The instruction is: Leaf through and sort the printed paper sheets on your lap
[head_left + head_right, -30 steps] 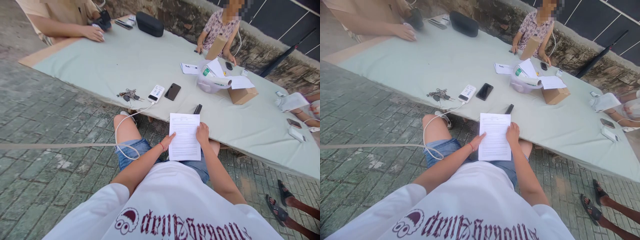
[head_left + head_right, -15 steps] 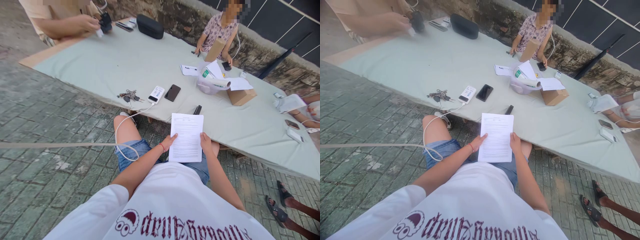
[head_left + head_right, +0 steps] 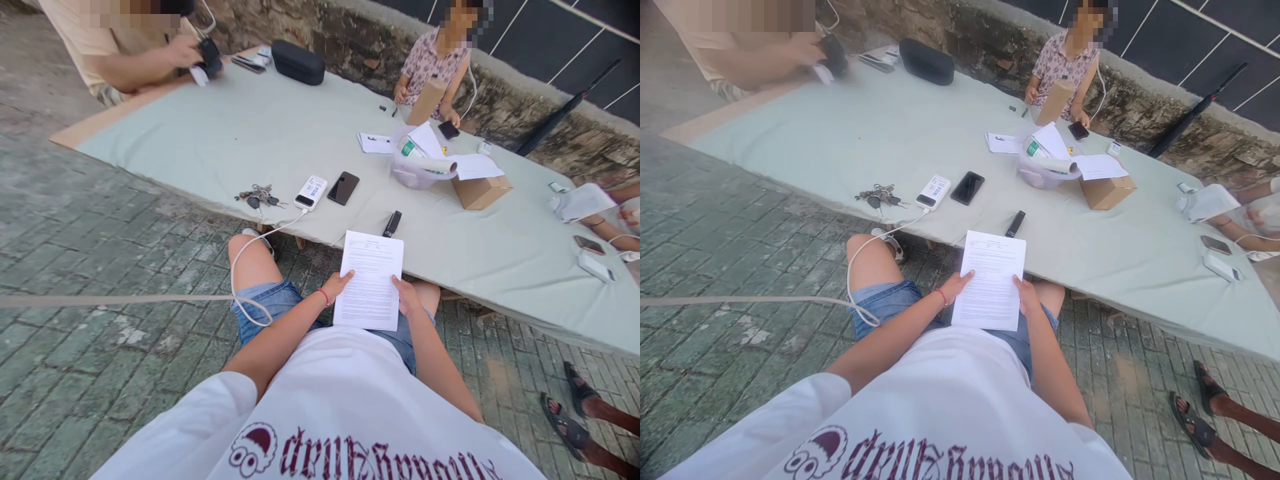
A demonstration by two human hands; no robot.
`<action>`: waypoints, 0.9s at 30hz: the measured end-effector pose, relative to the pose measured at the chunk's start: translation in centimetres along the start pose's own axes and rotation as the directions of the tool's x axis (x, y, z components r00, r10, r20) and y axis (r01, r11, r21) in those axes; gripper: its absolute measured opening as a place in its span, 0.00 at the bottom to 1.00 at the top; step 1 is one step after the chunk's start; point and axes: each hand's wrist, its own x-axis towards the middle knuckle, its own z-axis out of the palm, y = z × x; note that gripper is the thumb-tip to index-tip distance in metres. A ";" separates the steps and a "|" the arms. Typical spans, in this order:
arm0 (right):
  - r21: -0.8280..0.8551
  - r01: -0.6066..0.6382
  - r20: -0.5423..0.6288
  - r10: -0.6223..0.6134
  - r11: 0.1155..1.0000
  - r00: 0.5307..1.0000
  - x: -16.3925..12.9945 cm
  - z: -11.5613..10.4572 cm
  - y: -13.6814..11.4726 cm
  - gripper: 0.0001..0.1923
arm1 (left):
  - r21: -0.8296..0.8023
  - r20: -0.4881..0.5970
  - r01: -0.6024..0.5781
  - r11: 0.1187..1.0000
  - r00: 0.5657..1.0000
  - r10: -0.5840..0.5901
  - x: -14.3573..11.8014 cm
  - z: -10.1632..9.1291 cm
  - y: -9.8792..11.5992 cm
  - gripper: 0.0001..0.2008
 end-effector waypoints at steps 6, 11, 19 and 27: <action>-0.011 0.082 0.200 -0.079 0.997 0.977 -1.3 1.1 -3.6 0.29 | 0.199 0.176 -0.269 0.942 0.956 0.236 0.3 1.4 5.4 0.36; -0.125 0.571 0.022 -0.574 0.811 0.819 -0.2 1.6 -12.0 0.33 | 0.239 0.337 -0.518 0.821 0.837 0.430 1.8 3.8 13.5 0.35; -0.204 0.577 0.068 -0.577 0.791 0.814 2.6 1.6 -14.9 0.36 | 0.344 0.337 -0.546 0.764 0.831 0.442 5.8 5.3 15.9 0.18; -0.174 0.526 0.005 -0.533 0.833 0.846 1.2 1.6 -12.8 0.28 | 0.293 0.250 -0.446 0.846 0.889 0.383 4.9 4.0 14.7 0.29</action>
